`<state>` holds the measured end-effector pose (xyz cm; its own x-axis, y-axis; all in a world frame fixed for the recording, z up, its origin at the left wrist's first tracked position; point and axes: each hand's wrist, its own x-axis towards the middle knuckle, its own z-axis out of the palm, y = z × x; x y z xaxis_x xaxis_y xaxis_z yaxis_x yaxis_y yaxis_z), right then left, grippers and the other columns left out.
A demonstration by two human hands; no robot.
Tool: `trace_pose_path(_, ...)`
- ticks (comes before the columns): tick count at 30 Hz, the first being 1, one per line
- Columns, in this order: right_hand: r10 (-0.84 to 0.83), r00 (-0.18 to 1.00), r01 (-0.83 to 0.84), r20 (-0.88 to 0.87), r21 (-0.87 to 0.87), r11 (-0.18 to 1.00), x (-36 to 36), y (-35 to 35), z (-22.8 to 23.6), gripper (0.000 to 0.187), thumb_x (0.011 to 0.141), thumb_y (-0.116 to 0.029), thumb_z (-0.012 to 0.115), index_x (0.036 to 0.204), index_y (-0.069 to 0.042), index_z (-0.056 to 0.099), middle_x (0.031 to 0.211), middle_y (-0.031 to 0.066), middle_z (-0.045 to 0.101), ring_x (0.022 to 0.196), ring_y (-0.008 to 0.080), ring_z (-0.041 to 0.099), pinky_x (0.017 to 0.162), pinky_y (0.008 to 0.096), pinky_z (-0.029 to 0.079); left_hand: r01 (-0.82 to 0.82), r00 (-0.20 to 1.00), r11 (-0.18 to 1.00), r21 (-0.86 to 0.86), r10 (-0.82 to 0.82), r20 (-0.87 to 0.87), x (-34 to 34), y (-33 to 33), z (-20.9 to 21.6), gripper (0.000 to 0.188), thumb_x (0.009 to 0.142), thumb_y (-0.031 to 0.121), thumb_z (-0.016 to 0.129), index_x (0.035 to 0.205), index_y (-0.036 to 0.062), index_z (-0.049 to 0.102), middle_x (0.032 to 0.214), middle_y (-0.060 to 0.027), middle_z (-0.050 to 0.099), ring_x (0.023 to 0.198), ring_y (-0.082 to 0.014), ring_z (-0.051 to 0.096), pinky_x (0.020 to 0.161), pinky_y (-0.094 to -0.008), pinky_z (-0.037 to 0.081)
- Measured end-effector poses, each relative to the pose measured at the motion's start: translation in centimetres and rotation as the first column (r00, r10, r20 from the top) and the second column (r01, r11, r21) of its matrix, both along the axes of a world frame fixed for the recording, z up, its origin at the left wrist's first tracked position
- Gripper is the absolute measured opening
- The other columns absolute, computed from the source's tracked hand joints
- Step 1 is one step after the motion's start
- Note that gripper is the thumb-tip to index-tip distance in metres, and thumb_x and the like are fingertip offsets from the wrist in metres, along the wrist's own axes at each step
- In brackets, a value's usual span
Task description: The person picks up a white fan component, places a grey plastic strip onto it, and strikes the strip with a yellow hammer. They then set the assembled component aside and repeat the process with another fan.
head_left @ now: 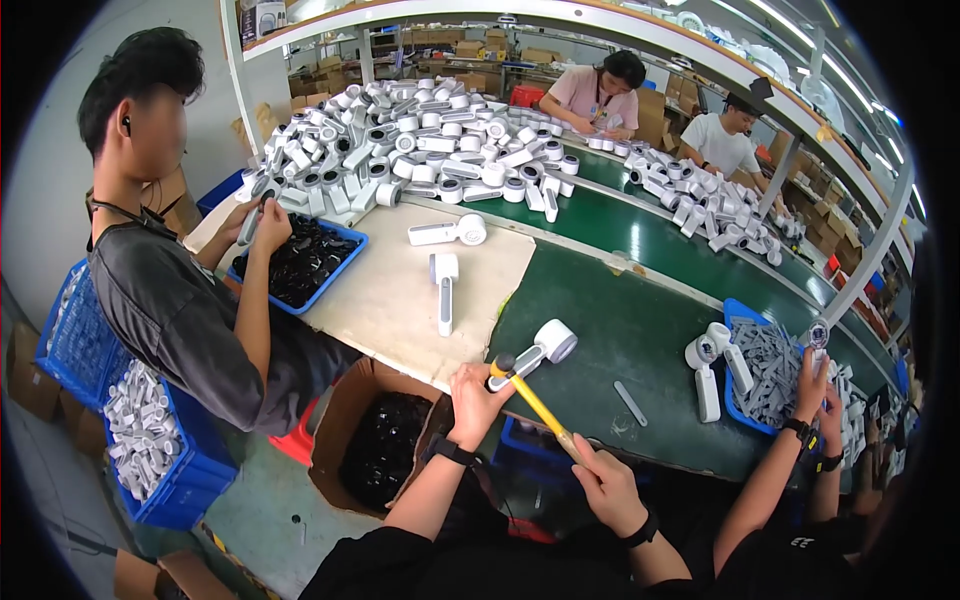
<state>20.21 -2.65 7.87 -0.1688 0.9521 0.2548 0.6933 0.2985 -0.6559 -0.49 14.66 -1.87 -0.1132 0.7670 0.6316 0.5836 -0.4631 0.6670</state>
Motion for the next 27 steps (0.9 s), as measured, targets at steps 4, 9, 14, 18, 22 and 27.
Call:
trace_pose_path(4, 0.014, 0.999, -0.012, 0.045, -0.036, 0.999, 0.7, -0.1, -0.5, 0.054, 0.089, -0.005, 0.067, 0.141, -0.007, 0.053, 0.084, 0.0157, 0.061, 0.075, 0.0292, 0.062, 0.073, 0.0342, 0.05, 0.009, 1.0, 0.994, -0.108, -0.007, 0.017, -0.1, -0.3, 0.7, 0.035, 0.067, 0.028, 0.09, 0.086, 0.0046, 0.072, 0.083, -0.0114, 0.066, 0.088, -0.0317, 0.061, 0.08, -0.0419, 0.046)
trace_pose_path(9, -0.11, 0.981, 0.138, -0.16, 0.177, 0.974, 1.5, 1.8, -2.2, 0.049, 0.091, -0.007, 0.065, 0.139, -0.007, 0.056, 0.078, 0.0154, 0.057, 0.07, 0.0299, 0.059, 0.065, 0.0361, 0.048, 0.049, 0.998, 0.996, -0.074, -0.047, 0.039, 0.0, -1.1, 2.0, 0.026, 0.07, 0.022, 0.086, 0.087, 0.0067, 0.074, 0.087, -0.011, 0.07, 0.088, -0.0309, 0.062, 0.081, -0.0417, 0.047)
trace_pose_path(14, -0.179, 0.978, 0.193, -0.103, 0.14, 0.971, 2.9, 2.8, -1.6, 0.049, 0.092, -0.008, 0.064, 0.14, -0.007, 0.056, 0.079, 0.0149, 0.058, 0.071, 0.0306, 0.06, 0.066, 0.0382, 0.048, 0.1, 0.995, 0.993, -0.058, -0.1, 0.0, 0.4, -0.7, 2.1, 0.028, 0.071, 0.023, 0.085, 0.088, 0.0048, 0.073, 0.084, -0.0118, 0.069, 0.086, -0.0326, 0.063, 0.081, -0.0423, 0.047)
trace_pose_path(18, -0.137, 0.981, 0.154, -0.138, 0.123, 0.98, 2.9, 3.0, -3.7, 0.05, 0.093, -0.012, 0.063, 0.142, -0.015, 0.054, 0.081, 0.0152, 0.06, 0.074, 0.0342, 0.061, 0.068, 0.0412, 0.049, -0.025, 0.972, 0.999, -0.023, 0.019, -0.233, -0.4, 0.2, 2.7, 0.029, 0.073, 0.03, 0.083, 0.084, 0.0058, 0.071, 0.083, -0.0132, 0.068, 0.088, -0.0345, 0.062, 0.081, -0.0461, 0.043)
trace_pose_path(22, -0.19, 0.972, 0.204, -0.14, 0.092, 0.975, 4.6, 0.9, -3.4, 0.051, 0.093, -0.016, 0.063, 0.143, -0.017, 0.052, 0.079, 0.0148, 0.059, 0.074, 0.0346, 0.061, 0.068, 0.042, 0.049, -0.209, 0.906, 0.976, 0.063, 0.218, -0.363, -3.0, 3.7, 2.7, 0.031, 0.068, 0.029, 0.084, 0.083, 0.0061, 0.069, 0.08, -0.0123, 0.066, 0.086, -0.0341, 0.06, 0.08, -0.0464, 0.042)
trace_pose_path(27, -0.365, 0.884, 0.383, -0.291, 0.005, 0.924, 6.9, -4.5, -4.0, 0.052, 0.09, -0.005, 0.068, 0.141, -0.005, 0.054, 0.099, 0.0172, 0.07, 0.083, 0.0192, 0.066, 0.076, 0.03, 0.05, -0.514, 0.715, 0.842, 0.161, 0.525, -0.463, -1.1, 5.8, 4.6, 0.038, 0.07, 0.023, 0.081, 0.098, 0.002, 0.066, 0.107, -0.018, 0.063, 0.101, -0.0347, 0.058, 0.082, -0.0471, 0.044)
